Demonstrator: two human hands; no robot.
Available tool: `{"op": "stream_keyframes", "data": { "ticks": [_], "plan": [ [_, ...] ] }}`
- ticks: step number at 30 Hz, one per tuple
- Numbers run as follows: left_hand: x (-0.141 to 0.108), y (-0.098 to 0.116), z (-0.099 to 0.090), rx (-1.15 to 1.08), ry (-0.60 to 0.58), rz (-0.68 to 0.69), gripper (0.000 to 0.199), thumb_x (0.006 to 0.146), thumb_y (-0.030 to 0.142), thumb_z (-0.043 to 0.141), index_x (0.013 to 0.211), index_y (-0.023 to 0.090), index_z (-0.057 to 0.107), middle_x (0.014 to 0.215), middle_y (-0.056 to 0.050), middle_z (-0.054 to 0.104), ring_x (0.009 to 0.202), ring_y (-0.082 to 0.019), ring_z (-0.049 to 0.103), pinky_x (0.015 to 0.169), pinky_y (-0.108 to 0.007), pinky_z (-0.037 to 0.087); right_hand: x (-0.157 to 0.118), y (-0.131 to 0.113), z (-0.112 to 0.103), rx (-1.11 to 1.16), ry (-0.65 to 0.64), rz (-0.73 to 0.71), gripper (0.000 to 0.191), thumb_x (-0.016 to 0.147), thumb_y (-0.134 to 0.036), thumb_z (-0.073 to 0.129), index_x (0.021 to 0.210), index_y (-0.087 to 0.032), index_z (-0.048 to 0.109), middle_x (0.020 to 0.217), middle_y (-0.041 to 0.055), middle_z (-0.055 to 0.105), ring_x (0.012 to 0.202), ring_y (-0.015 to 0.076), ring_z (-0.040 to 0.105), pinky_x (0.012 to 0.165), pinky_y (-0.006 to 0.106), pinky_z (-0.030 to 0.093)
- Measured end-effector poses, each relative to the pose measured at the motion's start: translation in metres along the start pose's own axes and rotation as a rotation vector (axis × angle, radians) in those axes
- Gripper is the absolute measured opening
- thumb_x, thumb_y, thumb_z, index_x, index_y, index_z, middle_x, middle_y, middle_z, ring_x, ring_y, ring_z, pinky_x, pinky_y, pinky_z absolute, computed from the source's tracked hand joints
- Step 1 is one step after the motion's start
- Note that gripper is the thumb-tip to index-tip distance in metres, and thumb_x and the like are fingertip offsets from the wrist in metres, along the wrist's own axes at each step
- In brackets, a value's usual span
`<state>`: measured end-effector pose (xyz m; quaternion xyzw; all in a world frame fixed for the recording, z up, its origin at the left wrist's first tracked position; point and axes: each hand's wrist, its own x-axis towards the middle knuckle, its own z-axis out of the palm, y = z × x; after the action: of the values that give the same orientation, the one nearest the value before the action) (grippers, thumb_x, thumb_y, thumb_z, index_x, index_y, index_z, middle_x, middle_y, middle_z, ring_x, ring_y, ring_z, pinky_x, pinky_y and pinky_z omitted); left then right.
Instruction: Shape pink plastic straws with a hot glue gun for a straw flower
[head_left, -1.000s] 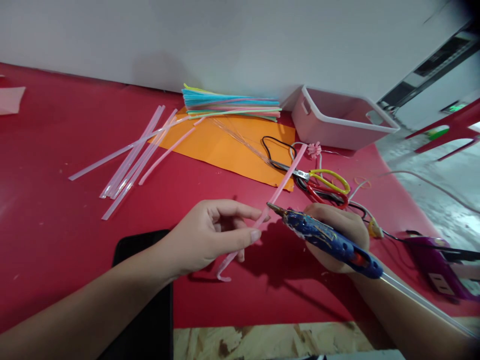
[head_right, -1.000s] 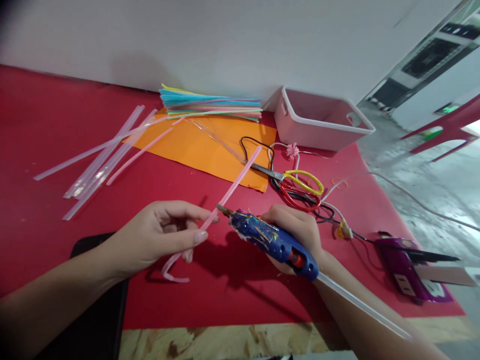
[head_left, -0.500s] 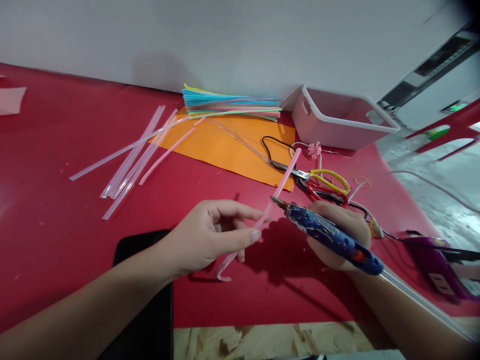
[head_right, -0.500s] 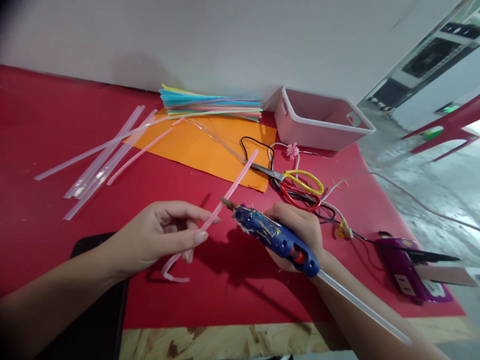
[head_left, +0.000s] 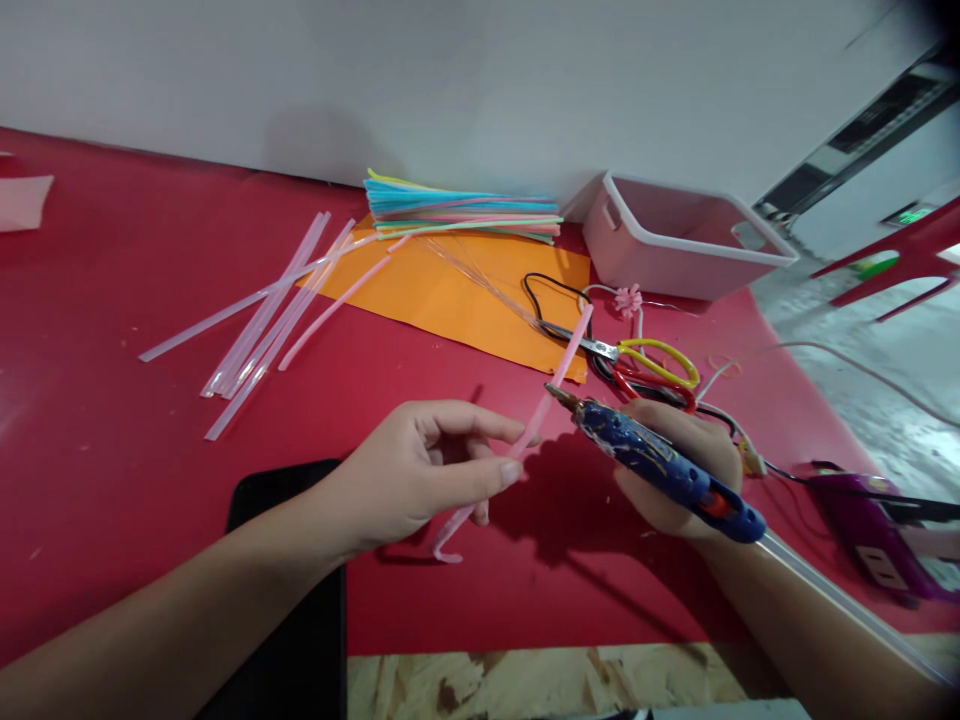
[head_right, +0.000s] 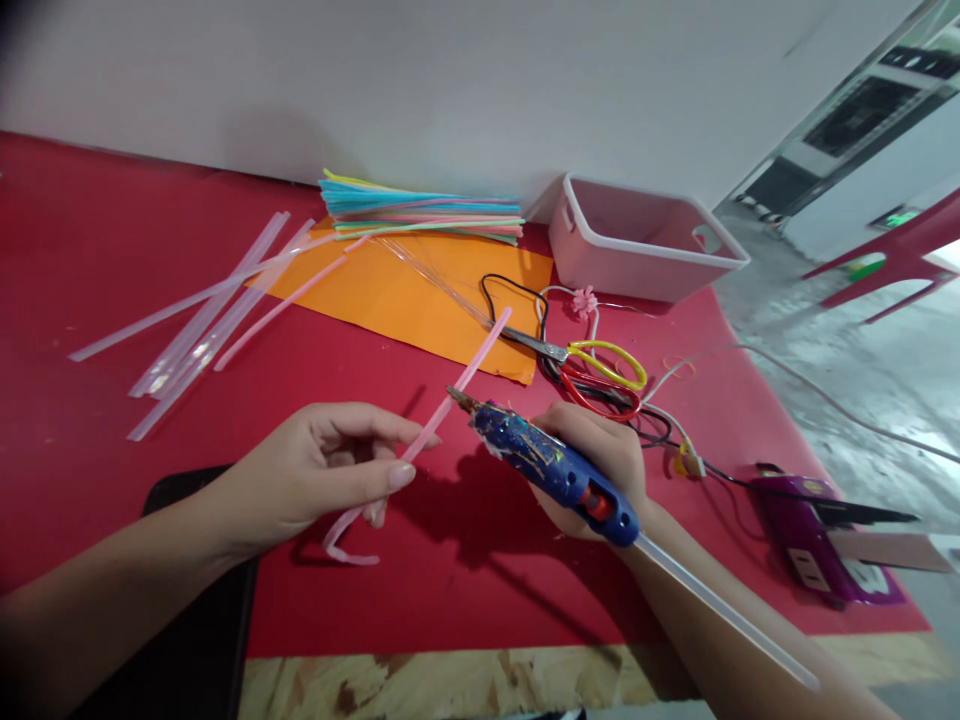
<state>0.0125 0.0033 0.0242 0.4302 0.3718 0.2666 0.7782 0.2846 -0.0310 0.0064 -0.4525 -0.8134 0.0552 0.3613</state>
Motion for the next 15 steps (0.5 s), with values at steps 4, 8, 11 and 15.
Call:
{"op": "stream_keyframes", "data": {
  "ticks": [4,8,11,15],
  "plan": [
    [0.000,0.000,0.001,-0.002,0.008,0.005,0.024,0.072,0.007,0.084,0.093,0.016,0.078,0.058,0.009,0.066,0.047,-0.005,0.064,0.050,-0.013,0.049,0.002,-0.002,-0.001,0.000,0.007,0.014,0.015,0.076,-0.012,0.060,0.083,-0.025,0.057,0.060,-0.0050,0.060,0.045,0.0105,0.053,0.043,0.023,0.040],
    [0.000,0.001,0.002,-0.014,0.019,0.011,0.019,0.073,0.008,0.084,0.090,0.016,0.079,0.058,0.008,0.066,0.047,-0.005,0.064,0.049,-0.013,0.049,0.004,-0.003,-0.001,-0.003,0.021,0.000,0.016,0.076,-0.010,0.059,0.083,-0.025,0.057,0.060,-0.0043,0.060,0.044,0.0108,0.052,0.042,0.023,0.039],
    [-0.001,0.003,0.003,-0.008,0.015,0.003,0.018,0.075,0.008,0.084,0.090,0.016,0.080,0.058,0.007,0.066,0.047,-0.005,0.064,0.049,-0.013,0.047,0.003,-0.001,0.000,-0.021,0.034,0.024,0.016,0.075,-0.011,0.059,0.083,-0.025,0.057,0.058,-0.0046,0.056,0.042,0.0106,0.048,0.040,0.024,0.038],
    [-0.001,0.003,0.003,-0.001,0.011,-0.006,0.014,0.077,0.010,0.083,0.090,0.015,0.080,0.058,0.007,0.064,0.048,-0.006,0.063,0.051,-0.014,0.048,-0.003,0.008,0.001,-0.031,0.082,0.080,0.018,0.075,-0.012,0.063,0.085,-0.026,0.059,0.058,-0.0043,0.056,0.044,0.0130,0.048,0.042,0.028,0.038]
  ]
}}
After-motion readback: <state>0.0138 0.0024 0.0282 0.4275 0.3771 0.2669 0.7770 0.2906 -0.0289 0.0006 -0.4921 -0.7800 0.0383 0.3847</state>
